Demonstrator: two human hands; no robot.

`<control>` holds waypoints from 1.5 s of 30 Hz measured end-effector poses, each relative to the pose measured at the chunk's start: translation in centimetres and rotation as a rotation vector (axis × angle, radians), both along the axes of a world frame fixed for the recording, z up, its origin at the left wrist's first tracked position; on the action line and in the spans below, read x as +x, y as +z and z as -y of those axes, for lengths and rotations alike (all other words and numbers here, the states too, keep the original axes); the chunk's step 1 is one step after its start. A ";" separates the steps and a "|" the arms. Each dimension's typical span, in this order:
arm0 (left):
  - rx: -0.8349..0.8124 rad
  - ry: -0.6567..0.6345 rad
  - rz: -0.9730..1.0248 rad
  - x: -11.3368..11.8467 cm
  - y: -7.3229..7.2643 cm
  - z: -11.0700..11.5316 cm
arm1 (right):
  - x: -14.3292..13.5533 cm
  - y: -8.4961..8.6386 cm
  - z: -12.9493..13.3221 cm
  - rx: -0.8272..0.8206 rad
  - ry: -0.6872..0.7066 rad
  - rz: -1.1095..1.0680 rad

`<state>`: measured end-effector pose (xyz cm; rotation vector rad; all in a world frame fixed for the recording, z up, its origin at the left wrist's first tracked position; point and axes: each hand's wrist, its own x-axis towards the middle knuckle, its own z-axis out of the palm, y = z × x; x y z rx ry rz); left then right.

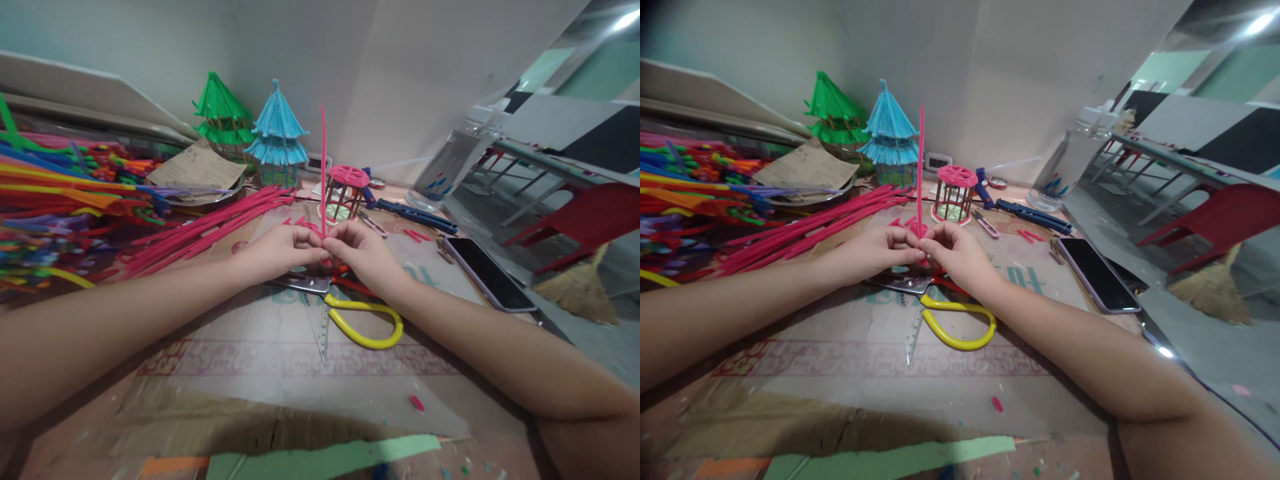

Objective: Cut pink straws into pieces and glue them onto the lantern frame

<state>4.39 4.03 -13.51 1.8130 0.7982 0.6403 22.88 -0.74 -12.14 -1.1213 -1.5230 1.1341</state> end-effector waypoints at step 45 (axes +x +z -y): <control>-0.039 -0.014 0.034 0.0 1.0 1.3 | 0.2 0.0 -0.1 -0.001 0.050 -0.146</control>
